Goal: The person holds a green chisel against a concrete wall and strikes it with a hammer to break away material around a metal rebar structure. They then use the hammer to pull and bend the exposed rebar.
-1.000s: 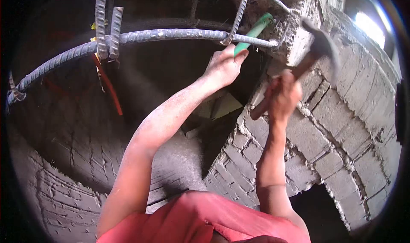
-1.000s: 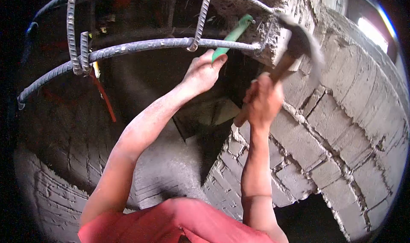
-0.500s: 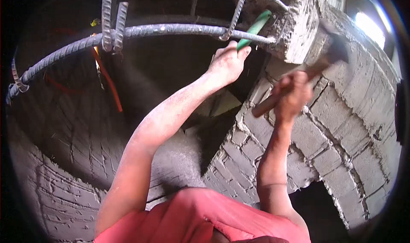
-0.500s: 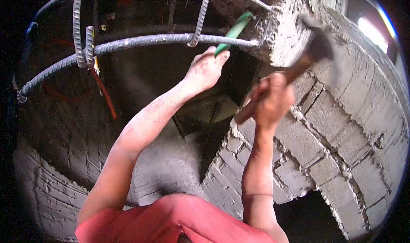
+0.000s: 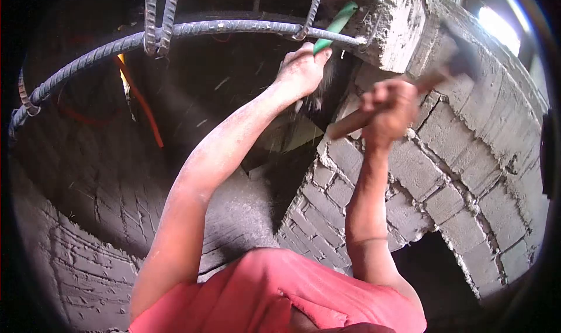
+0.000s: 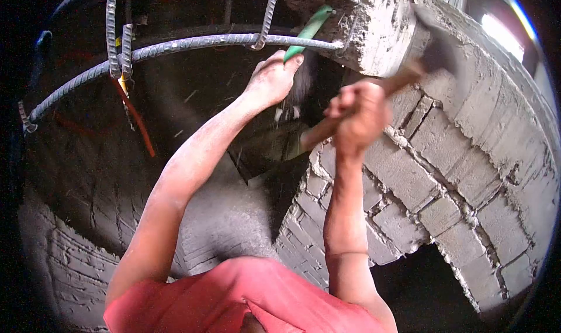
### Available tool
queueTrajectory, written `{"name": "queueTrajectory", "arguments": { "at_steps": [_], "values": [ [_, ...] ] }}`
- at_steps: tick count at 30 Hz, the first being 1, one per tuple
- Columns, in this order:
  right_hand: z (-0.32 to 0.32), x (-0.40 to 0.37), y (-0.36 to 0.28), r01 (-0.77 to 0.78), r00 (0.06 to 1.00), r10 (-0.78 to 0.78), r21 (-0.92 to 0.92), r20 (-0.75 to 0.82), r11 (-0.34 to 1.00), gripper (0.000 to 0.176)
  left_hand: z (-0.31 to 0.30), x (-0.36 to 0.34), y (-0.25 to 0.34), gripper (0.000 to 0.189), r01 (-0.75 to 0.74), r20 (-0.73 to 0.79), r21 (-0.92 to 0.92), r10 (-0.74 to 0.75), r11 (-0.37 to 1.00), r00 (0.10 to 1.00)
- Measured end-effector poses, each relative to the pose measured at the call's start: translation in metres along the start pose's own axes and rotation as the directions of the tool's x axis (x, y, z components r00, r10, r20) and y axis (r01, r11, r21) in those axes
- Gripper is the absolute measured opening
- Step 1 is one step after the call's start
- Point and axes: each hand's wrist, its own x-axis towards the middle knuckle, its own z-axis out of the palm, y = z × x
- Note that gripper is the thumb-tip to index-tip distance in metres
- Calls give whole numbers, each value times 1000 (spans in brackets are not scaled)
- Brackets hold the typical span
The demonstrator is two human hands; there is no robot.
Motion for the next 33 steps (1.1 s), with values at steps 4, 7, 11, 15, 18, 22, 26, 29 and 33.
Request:
{"name": "queueTrajectory", "arguments": {
  "at_steps": [4,7,11,15,18,22,26,29,33],
  "values": [
    [-7,18,-36,516,845,-522,429,-114,742,61,0,1,-5,44,94,47,7,-94,996,994],
    [-5,22,21,668,741,-652,259,-156,697,55,1,2,-12,43,84,35,1,-84,996,996],
    [2,-4,47,-292,943,326,-304,66,907,33,-10,-1,-1,42,102,85,7,-102,995,991],
    [-2,-4,0,75,996,-83,214,27,974,43,-4,1,-6,46,91,43,-19,-90,996,995],
    [-5,14,-26,586,800,-591,350,-105,730,62,-17,-5,8,46,144,94,-48,-139,988,986],
    [0,14,55,481,877,-444,-299,186,824,44,-1,0,-4,43,105,22,19,-106,994,994],
    [2,0,21,-297,954,300,-183,-11,937,35,-5,2,-3,45,114,56,17,-115,993,992],
    [-12,3,4,145,988,-153,323,-2,935,50,-9,2,3,46,141,75,45,-144,989,987],
    [-13,23,8,541,814,-567,526,-130,656,59,-16,0,3,50,132,98,5,-132,991,986]
  ]
}}
